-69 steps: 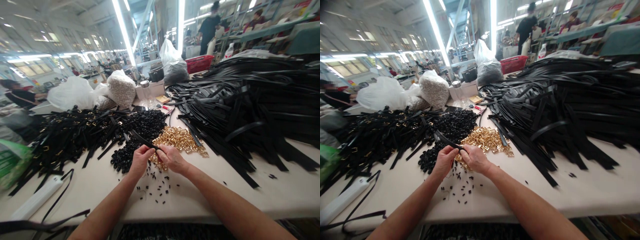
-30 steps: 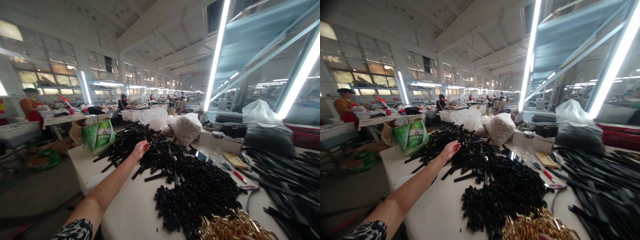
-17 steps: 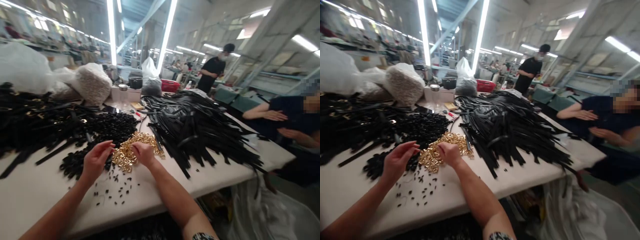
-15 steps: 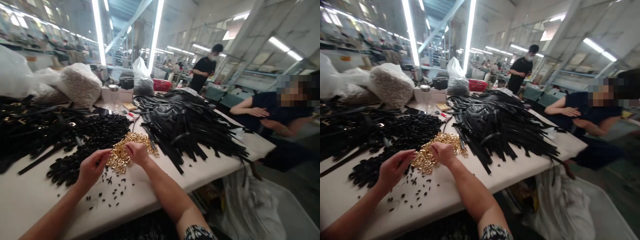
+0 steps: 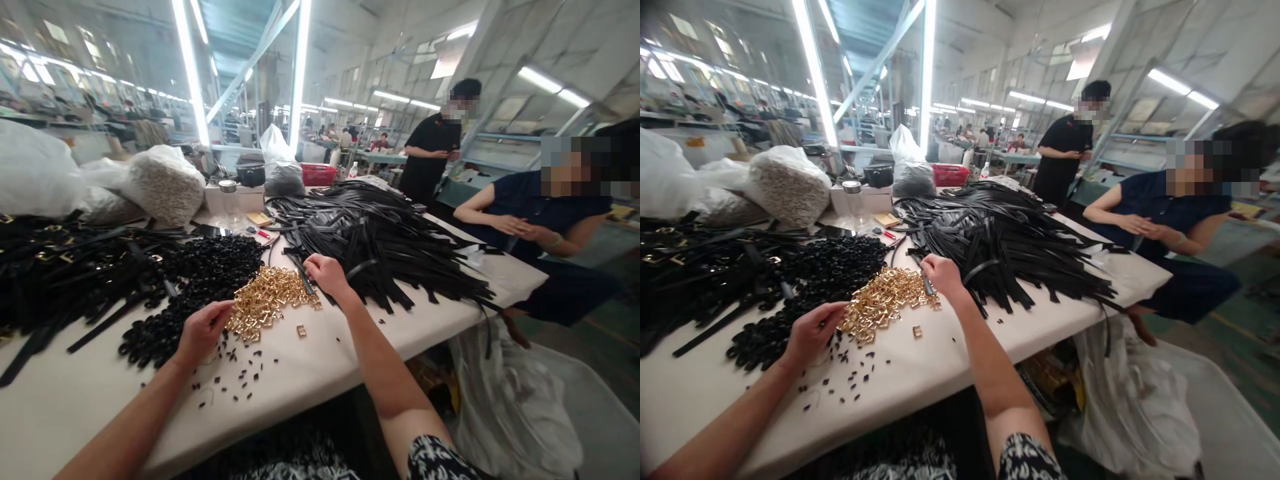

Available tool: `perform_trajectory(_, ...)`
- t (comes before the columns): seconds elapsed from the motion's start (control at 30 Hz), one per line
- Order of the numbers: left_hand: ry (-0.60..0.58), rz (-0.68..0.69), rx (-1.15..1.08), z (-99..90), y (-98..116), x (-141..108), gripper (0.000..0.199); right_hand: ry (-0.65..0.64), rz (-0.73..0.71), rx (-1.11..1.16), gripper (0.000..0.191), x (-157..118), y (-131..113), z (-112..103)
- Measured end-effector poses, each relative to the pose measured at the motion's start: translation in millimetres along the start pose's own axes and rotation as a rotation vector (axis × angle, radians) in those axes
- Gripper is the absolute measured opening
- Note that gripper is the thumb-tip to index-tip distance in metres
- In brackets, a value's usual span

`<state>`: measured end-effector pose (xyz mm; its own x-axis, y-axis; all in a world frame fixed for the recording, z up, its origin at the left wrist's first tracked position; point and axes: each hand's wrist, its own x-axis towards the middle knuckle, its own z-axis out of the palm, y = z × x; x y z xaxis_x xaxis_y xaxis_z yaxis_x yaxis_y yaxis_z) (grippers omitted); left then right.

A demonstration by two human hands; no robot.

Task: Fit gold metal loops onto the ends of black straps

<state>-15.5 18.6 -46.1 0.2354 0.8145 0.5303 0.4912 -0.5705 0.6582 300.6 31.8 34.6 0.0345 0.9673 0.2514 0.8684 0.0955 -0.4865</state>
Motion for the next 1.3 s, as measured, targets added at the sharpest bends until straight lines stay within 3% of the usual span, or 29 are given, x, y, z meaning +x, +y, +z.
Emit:
perform_trajectory(0.13,-0.003,0.020,-0.019,2.4,0,1,0.027,-0.044,0.082,-0.155,0.022,3,22,2)
perform_trajectory(0.37,-0.006,0.055,-0.024,3.0,-4,1,0.025,-0.106,0.119,-0.346,0.030,17,24,40)
perform_trajectory(0.57,-0.031,0.085,-0.024,3.9,-5,1,0.020,-0.128,0.157,-0.398,0.022,23,34,48)
perform_trajectory(0.83,-0.059,0.100,-0.071,5.1,-3,0,0.016,-0.010,0.116,-0.375,0.023,11,39,50)
perform_trajectory(0.97,-0.045,-0.013,-0.143,7.5,0,-1,0.016,0.079,0.026,-0.286,0.030,7,35,36)
perform_trajectory(1.03,-0.030,-0.123,-0.234,8.2,4,0,0.020,0.079,-0.103,-0.126,0.028,4,29,33)
perform_trajectory(1.17,0.033,-0.333,-0.476,5.2,18,5,0.041,-0.135,-0.332,0.406,0.023,-7,11,40)
perform_trajectory(1.3,0.030,-0.429,-0.614,1.5,30,9,0.048,-0.331,-0.349,0.569,0.029,-15,-2,49)
